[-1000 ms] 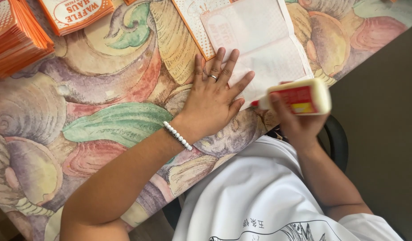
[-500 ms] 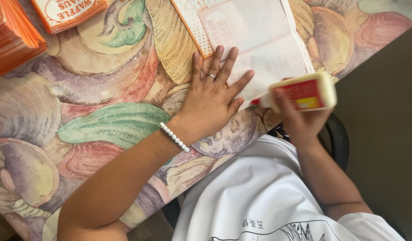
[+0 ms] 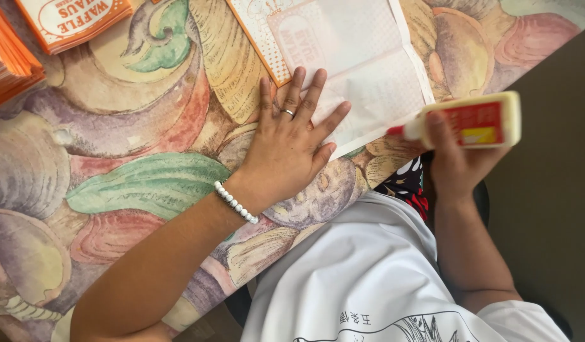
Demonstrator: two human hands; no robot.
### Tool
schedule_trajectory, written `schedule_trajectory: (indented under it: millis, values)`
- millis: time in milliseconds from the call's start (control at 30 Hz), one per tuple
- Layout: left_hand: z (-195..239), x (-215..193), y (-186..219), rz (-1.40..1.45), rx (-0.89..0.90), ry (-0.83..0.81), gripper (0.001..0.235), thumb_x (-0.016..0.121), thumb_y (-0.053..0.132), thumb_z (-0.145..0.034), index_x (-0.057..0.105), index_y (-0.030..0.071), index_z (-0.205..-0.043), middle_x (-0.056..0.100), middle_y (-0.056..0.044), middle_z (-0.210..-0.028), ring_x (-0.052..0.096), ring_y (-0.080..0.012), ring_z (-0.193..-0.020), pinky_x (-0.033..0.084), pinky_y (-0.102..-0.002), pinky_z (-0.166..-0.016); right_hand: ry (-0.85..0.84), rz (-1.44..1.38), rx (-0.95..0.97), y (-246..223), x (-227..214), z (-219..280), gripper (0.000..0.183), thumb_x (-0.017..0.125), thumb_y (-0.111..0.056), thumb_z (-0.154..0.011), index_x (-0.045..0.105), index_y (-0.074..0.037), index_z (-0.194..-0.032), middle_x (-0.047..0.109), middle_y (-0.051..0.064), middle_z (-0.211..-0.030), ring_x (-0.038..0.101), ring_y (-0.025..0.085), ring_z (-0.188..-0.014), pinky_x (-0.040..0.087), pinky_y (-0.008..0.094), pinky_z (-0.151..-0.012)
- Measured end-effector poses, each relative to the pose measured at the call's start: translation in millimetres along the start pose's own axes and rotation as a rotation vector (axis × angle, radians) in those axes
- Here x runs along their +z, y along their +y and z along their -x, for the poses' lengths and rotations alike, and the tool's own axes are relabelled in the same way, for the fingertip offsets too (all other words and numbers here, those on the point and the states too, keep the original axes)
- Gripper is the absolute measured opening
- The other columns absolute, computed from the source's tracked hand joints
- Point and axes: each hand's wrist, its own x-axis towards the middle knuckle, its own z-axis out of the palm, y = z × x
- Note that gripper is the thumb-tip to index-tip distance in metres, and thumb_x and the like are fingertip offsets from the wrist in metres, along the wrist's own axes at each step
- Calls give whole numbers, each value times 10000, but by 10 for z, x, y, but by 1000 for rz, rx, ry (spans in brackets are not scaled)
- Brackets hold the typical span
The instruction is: Applying glue to the edges of paper bags and folding them to complete the assembly.
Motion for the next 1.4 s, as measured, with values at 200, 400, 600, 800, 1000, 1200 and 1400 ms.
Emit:
schedule_trajectory:
  millis: [200,400,600,800,1000,1200,1400]
  values:
    - [16,-3,3,-4,3,24,629,327,499,-1065,194,316,-1652,-78,-181,-1685,-134,-393,-1538,-69,-717,-1191,72,35,-81,154,-188,-195,256,798,-61,-1062,581,4,-943,605,129,-803,634,220,-630,520,339,-486]
    - [25,-13,3,19,28,80,619,397,468,-1070,276,282,-1648,13,-206,-1691,-37,-422,-1553,-2,-735,-1199,20,10,-83,121,-139,-184,192,835,-96,-993,661,-12,-991,697,105,-941,708,201,-877,620,320,-800]
    - [34,-36,7,5,33,85,626,405,458,-1062,274,274,-1646,33,-221,-1691,-19,-439,-1553,10,-736,-1195,107,-60,-12,154,-257,-307,264,813,-84,-1035,566,4,-1009,626,155,-840,647,242,-619,500,338,-431]
    - [31,-32,-5,20,42,88,625,422,463,-1067,286,274,-1647,16,-216,-1689,-34,-436,-1550,12,-736,-1194,66,-63,-35,188,-335,-438,223,809,-95,-1024,623,-10,-934,638,115,-793,650,207,-614,505,313,-464]
    - [64,-46,-38,32,53,126,608,436,451,-1069,318,262,-1634,43,-239,-1684,-16,-449,-1550,26,-745,-1193,23,-237,285,117,-405,-948,164,769,-168,-996,617,-107,-1012,682,40,-862,813,219,-868,579,268,-549]
    - [111,-206,-158,126,300,345,460,667,108,-963,601,54,-1415,519,-192,-1530,471,-378,-1440,204,-637,-1235,-526,212,247,-66,-33,-1433,606,783,-31,-955,395,-19,-1420,723,127,-1280,744,168,-1155,665,313,-926]
    - [119,-188,-199,103,368,388,213,626,132,-967,710,80,-1155,700,-98,-1266,610,-274,-1245,334,-562,-1170,-383,603,-630,-224,405,-1085,206,817,-3,-1021,691,38,-1179,726,236,-1130,654,379,-963,479,499,-847]
